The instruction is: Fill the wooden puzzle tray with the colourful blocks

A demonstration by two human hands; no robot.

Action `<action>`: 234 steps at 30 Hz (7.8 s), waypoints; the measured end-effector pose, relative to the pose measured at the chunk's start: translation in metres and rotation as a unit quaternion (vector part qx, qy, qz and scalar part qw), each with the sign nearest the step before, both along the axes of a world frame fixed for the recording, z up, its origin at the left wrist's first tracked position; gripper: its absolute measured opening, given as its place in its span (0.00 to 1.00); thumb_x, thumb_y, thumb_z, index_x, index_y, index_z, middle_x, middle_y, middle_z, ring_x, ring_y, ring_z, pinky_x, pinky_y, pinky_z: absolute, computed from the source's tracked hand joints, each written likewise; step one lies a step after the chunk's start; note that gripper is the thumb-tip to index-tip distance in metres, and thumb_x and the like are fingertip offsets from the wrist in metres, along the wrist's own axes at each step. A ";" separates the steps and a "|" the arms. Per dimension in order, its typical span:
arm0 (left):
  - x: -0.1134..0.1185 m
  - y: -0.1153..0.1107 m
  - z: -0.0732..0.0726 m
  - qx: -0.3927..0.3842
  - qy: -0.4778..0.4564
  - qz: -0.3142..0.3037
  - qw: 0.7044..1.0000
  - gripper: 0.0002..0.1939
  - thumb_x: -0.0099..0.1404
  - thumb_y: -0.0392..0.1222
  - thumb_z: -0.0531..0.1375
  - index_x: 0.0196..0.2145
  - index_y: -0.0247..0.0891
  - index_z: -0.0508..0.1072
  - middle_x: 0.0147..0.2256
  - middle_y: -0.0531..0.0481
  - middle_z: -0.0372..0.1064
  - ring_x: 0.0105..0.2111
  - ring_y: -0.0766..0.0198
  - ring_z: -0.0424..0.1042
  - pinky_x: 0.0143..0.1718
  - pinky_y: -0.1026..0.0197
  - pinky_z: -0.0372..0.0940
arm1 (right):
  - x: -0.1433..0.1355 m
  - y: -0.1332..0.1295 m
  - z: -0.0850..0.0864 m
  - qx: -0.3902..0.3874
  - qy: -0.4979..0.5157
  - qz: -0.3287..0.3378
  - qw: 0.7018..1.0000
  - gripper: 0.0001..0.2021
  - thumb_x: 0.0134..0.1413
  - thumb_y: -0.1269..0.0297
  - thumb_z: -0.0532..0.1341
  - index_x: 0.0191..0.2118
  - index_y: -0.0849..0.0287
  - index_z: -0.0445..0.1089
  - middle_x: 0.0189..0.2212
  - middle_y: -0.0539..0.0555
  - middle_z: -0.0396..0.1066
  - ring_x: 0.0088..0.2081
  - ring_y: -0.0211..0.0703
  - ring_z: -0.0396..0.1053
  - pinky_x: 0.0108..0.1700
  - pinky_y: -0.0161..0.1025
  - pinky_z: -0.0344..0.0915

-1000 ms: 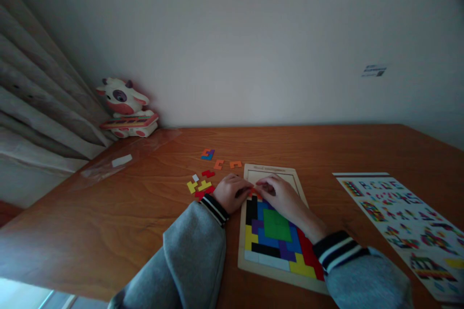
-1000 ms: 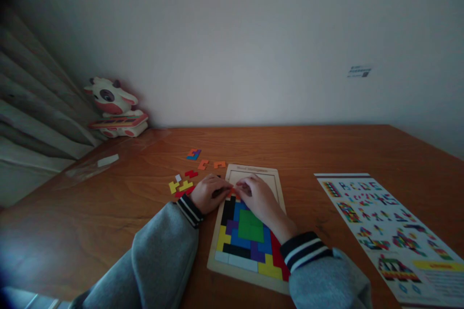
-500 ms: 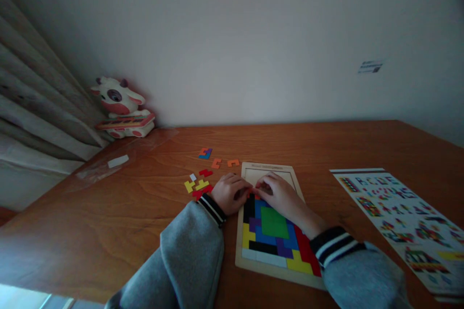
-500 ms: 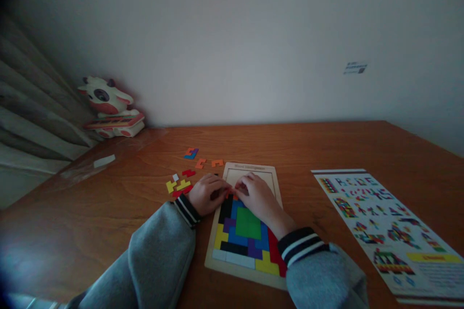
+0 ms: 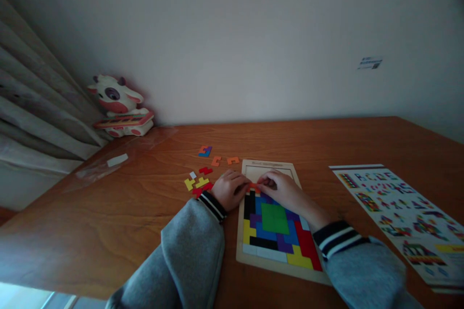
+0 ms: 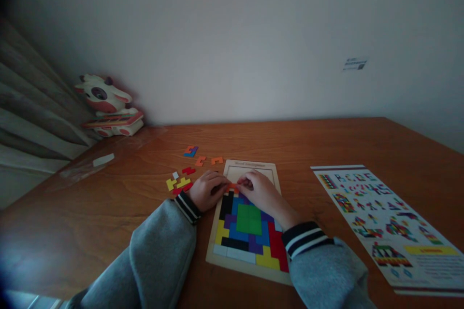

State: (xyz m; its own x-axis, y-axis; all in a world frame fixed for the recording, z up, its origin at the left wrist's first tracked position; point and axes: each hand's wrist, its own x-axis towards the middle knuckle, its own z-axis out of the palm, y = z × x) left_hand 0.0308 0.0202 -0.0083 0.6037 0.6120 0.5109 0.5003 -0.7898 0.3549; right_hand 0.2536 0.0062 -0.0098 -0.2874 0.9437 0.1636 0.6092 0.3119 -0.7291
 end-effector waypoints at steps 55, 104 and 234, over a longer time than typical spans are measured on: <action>0.002 -0.004 0.005 0.012 0.012 -0.020 1.000 0.10 0.64 0.34 0.57 0.41 0.37 0.77 0.37 0.44 0.76 0.38 0.57 0.72 0.43 0.54 0.69 | 0.013 -0.001 0.009 -0.006 -0.016 0.060 0.998 0.07 0.59 0.60 0.63 0.38 0.55 0.76 0.39 0.55 0.71 0.43 0.46 0.70 0.47 0.44 0.67; -0.046 0.031 0.003 -0.062 0.121 0.291 0.947 0.11 0.70 0.34 0.56 0.46 0.40 0.76 0.46 0.48 0.76 0.47 0.58 0.74 0.54 0.57 0.67 | 0.007 -0.005 0.010 0.006 -0.014 0.055 0.998 0.13 0.64 0.53 0.58 0.38 0.55 0.74 0.39 0.56 0.71 0.43 0.46 0.69 0.47 0.44 0.66; 0.018 -0.024 0.023 0.136 -0.145 -0.084 0.976 0.12 0.63 0.29 0.63 0.44 0.39 0.75 0.44 0.45 0.73 0.45 0.61 0.74 0.47 0.58 0.74 | 0.004 -0.011 0.026 -0.265 0.379 0.028 0.886 0.20 0.47 0.51 0.71 0.44 0.55 0.75 0.40 0.54 0.77 0.39 0.42 0.75 0.43 0.42 0.72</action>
